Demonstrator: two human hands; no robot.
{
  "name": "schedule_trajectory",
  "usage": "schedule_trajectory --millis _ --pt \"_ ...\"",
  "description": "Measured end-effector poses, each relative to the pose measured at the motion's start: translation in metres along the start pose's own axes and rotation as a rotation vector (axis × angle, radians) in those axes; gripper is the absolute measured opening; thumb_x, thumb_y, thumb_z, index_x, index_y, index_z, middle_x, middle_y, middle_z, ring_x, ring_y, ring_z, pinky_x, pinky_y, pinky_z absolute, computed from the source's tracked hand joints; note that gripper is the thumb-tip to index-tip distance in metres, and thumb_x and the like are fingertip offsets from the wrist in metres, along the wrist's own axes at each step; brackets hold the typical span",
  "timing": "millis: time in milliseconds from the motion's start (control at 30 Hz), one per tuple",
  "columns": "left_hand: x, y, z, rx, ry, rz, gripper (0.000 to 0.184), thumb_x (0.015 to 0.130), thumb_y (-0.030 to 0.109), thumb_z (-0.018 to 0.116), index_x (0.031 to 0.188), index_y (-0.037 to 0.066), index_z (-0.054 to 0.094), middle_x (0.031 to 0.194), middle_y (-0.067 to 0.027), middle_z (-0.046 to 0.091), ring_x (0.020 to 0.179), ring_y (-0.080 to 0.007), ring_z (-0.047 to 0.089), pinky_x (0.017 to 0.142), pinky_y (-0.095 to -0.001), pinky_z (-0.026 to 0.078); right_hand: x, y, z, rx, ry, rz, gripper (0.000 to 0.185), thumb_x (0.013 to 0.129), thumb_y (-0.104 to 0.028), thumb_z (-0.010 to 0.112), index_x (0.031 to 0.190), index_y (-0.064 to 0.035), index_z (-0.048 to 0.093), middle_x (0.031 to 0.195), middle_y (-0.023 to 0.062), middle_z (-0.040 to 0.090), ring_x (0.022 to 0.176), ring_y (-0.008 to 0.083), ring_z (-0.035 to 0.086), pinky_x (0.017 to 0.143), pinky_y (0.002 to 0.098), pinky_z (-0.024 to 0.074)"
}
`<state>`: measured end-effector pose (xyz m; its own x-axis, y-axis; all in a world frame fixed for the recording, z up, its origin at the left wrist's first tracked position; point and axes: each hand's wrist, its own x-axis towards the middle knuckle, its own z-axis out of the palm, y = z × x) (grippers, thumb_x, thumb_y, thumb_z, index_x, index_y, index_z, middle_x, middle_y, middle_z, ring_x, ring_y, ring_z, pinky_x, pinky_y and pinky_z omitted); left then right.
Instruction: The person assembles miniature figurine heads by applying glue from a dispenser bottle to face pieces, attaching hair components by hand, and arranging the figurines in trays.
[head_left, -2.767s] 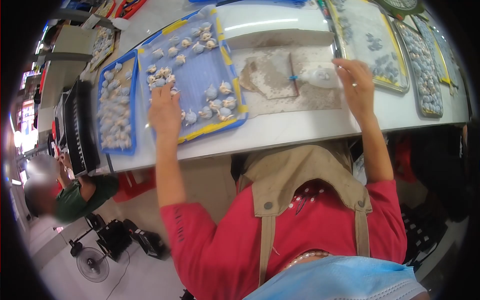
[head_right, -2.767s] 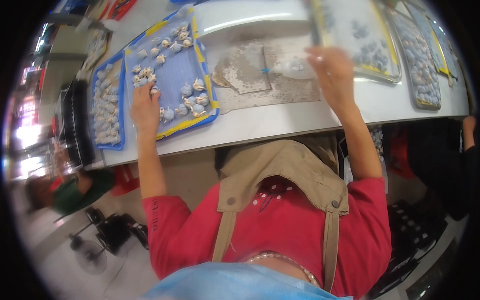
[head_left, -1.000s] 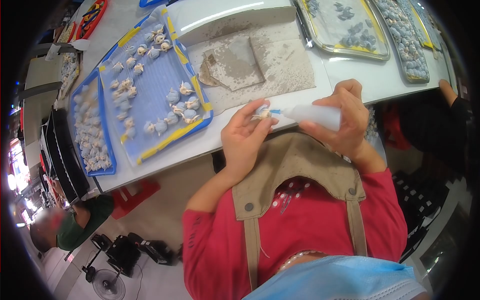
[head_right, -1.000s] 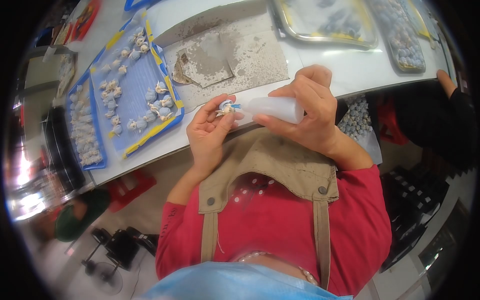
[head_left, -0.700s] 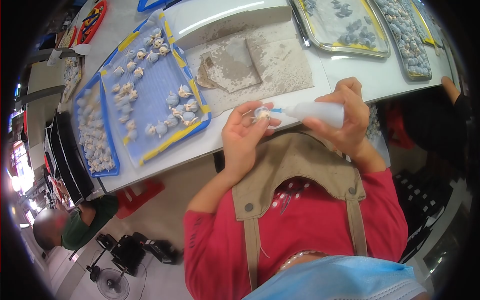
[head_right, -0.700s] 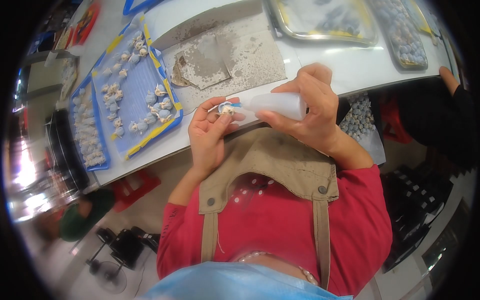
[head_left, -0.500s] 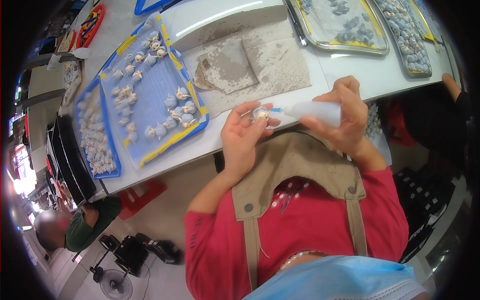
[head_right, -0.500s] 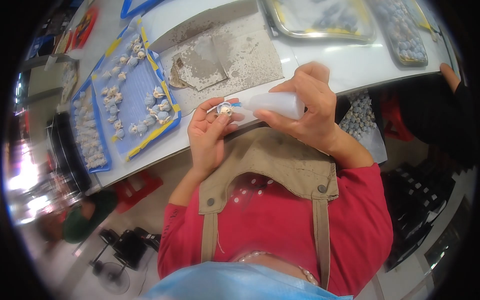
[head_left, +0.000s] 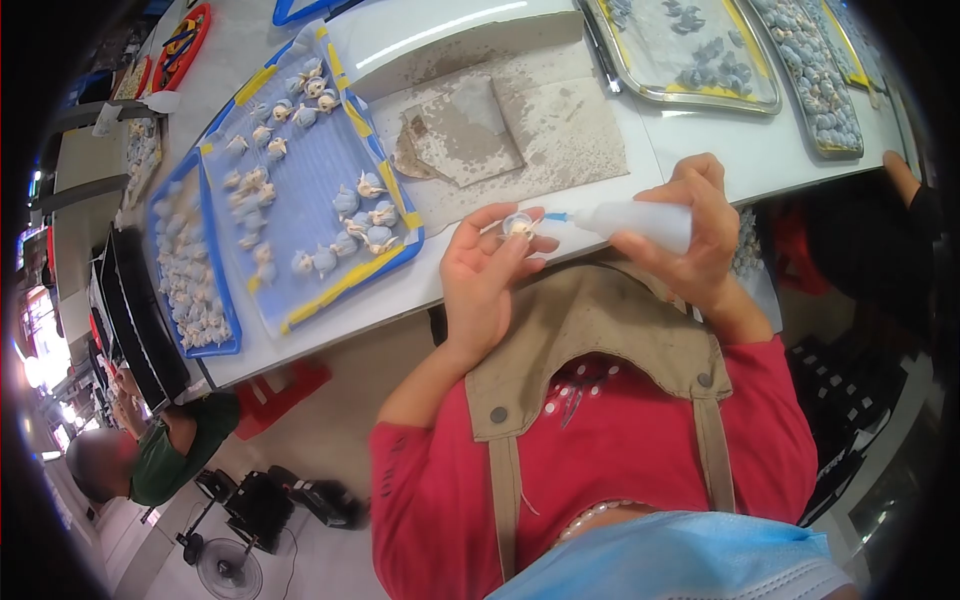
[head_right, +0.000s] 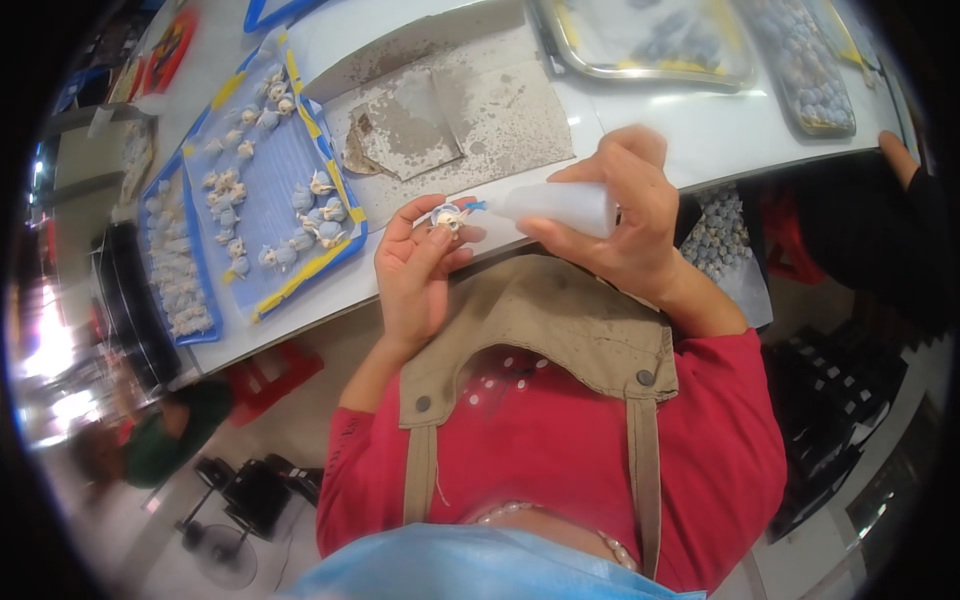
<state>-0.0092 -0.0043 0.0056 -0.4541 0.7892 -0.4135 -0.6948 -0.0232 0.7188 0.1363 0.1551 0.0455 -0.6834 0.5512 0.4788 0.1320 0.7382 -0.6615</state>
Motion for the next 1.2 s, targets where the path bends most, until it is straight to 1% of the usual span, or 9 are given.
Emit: schedule_trajectory --millis 200,367,567,633,833,933,1033,1133,1200 --pt "0.003 0.002 -0.008 -0.053 -0.029 0.011 0.035 0.086 0.002 0.055 0.12 0.001 0.045 0.12 -0.023 0.054 0.091 -0.0209 0.063 0.072 -0.0236 0.054 -0.001 0.042 0.04 -0.022 0.184 0.106 0.029 0.069 -0.016 0.077 0.089 -0.0037 0.062 0.083 0.008 0.059 0.079 0.0254 0.053 0.075 0.0341 0.0385" --pt "0.002 0.007 -0.006 0.076 -0.237 0.218 0.032 0.087 -0.002 0.054 0.117 0.003 0.046 0.123 -0.0195 0.052 0.098 -0.0214 0.061 0.076 -0.0262 0.052 0.022 0.061 0.065 -0.127 0.119 0.223 0.029 0.076 -0.031 0.07 0.09 -0.0065 0.062 0.089 0.0084 0.061 0.09 0.0249 0.052 0.083 0.0373 0.035" --pt "0.004 0.012 -0.007 0.06 -0.245 0.15 0.031 0.087 -0.002 0.054 0.117 0.002 0.048 0.121 -0.0179 0.054 0.098 -0.0208 0.061 0.076 -0.0258 0.052 0.04 0.092 0.03 -0.263 0.165 -0.03 0.017 0.076 -0.02 0.069 0.084 -0.0058 0.066 0.084 0.0088 0.065 0.082 0.025 0.057 0.074 0.0347 0.0416" --pt "0.005 0.01 -0.006 0.073 -0.199 0.118 0.033 0.086 0.0 0.056 0.118 0.002 0.047 0.12 -0.0203 0.054 0.096 -0.0221 0.062 0.075 -0.0254 0.053 0.053 0.13 0.004 -0.522 0.242 -0.018 0.017 0.078 -0.026 0.068 0.081 -0.0088 0.068 0.079 0.0057 0.067 0.076 0.0217 0.061 0.07 0.0344 0.0432" --pt "0.006 0.005 0.006 0.09 -0.173 0.066 0.031 0.087 0.002 0.056 0.117 0.002 0.049 0.119 -0.0178 0.055 0.094 -0.0199 0.062 0.075 -0.0244 0.051 0.105 0.168 -0.028 -0.963 0.099 0.31 0.019 0.083 -0.031 0.066 0.09 -0.0129 0.067 0.076 0.0013 0.066 0.072 0.0139 0.062 0.063 0.029 0.0466" --pt "0.006 0.006 0.012 0.104 -0.164 0.028 0.031 0.087 0.003 0.057 0.117 0.002 0.049 0.119 -0.0165 0.056 0.094 -0.0183 0.062 0.075 -0.0239 0.05 0.122 0.151 -0.021 -0.775 -0.049 0.488 0.023 0.072 -0.017 0.067 0.094 -0.0098 0.064 0.081 0.0099 0.066 0.086 0.0299 0.059 0.084 0.0419 0.0423" --pt "0.007 0.005 0.014 0.103 -0.149 -0.009 0.032 0.088 0.004 0.058 0.118 0.002 0.049 0.119 -0.0165 0.056 0.093 -0.0178 0.062 0.074 -0.0233 0.049 0.12 0.154 -0.021 -0.567 -0.036 0.43 0.024 0.073 -0.013 0.064 0.097 -0.0084 0.063 0.088 0.0133 0.064 0.084 0.0327 0.059 0.082 0.0409 0.0445" --pt "0.009 0.005 0.015 0.106 -0.131 -0.034 0.033 0.088 0.005 0.057 0.12 0.002 0.048 0.119 -0.0164 0.056 0.093 -0.0179 0.062 0.076 -0.0237 0.05 0.112 0.121 -0.024 -0.254 -0.029 0.392 0.027 0.073 -0.007 0.061 0.1 -0.0061 0.062 0.092 0.0148 0.062 0.087 0.0308 0.059 0.082 0.0387 0.0454" --pt "0.009 0.003 0.016 0.091 -0.116 -0.032 0.034 0.089 0.007 0.057 0.121 0.001 0.047 0.12 -0.0173 0.055 0.093 -0.0186 0.062 0.077 -0.024 0.05 0.088 0.136 -0.009 -0.077 -0.006 0.064 0.015 0.086 -0.018 0.063 0.098 -0.0085 0.064 0.081 0.0025 0.062 0.074 0.0106 0.059 0.066 0.0266 0.0478"
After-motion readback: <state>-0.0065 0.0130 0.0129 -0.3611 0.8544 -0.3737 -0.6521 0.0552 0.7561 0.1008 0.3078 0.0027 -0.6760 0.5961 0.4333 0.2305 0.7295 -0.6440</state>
